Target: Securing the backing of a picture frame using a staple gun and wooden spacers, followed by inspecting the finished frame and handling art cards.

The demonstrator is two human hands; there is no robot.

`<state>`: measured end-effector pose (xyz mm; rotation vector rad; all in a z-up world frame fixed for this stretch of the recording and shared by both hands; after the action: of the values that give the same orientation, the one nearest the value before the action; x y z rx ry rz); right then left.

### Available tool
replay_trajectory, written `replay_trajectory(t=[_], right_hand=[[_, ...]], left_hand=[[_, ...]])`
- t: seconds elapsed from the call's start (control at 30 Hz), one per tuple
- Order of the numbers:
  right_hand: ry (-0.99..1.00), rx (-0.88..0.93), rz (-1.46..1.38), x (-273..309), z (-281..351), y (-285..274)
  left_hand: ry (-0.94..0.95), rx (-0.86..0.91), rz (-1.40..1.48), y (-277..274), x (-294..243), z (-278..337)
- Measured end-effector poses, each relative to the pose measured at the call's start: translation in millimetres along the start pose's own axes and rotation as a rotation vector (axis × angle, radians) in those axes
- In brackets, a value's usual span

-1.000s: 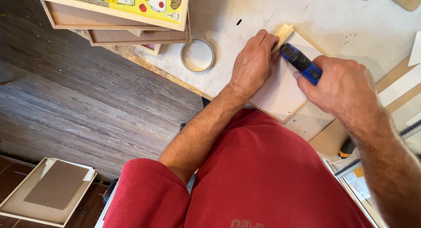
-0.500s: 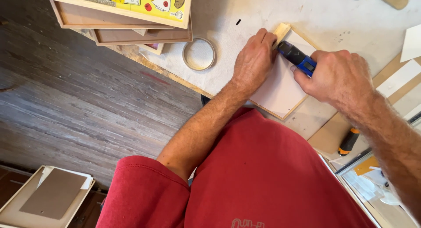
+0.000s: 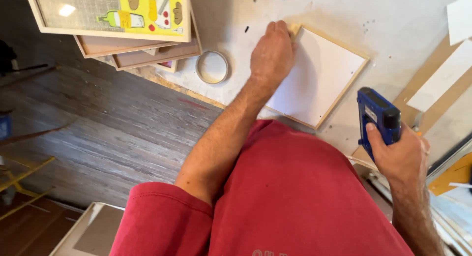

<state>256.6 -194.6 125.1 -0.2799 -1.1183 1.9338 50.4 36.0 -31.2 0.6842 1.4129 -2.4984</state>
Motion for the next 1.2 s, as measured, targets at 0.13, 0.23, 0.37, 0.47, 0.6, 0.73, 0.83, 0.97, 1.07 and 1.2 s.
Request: replay_trajectory(t=[0.13, 0.23, 0.37, 0.47, 0.6, 0.73, 0.83, 0.97, 1.07, 1.2], right_hand=[[0.060, 0.029, -0.108, -36, 16, 14], [0.117, 0.093, -0.052, -47, 20, 24], [0.055, 0.171, -0.081, -19, 27, 19], [0.012, 0.226, -0.021, -3, 28, 22], [-0.066, 0.289, 0.090, 23, 25, 32], [-0.212, 0.297, 0.125, 51, 23, 47], [-0.284, 0.318, 0.209, 74, 22, 58], [-0.375, 0.317, 0.273, 104, 22, 70], [-0.405, 0.304, 0.316, 118, 21, 79], [-0.438, 0.300, 0.360, 127, 19, 89]], left_hand=[[-0.051, 0.022, -0.006, -3, -7, 1], [-0.068, 0.044, 0.037, -7, -6, 10], [0.004, -0.004, 0.047, -13, 2, 45], [-0.020, 0.016, 0.055, -11, 22, 85], [-0.055, 0.014, 0.097, -5, 51, 129], [-0.086, 0.000, 0.136, -3, 65, 147], [-0.091, 0.005, 0.156, -4, 65, 152], [0.009, -0.071, 0.149, -3, 70, 153], [0.044, -0.080, 0.132, -2, 72, 152], [0.041, -0.045, 0.120, 1, 76, 150]])
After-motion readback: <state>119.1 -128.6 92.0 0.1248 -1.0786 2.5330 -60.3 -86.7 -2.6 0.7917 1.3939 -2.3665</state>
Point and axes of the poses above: each hand's wrist, its own z-axis away from the middle knuckle, its own y-axis out of the palm, x = y × z, the point moved 3 cm from there along -z, towards the middle knuckle, and after that the axes turned 7 degrees about -z, right-handed, at the moved point
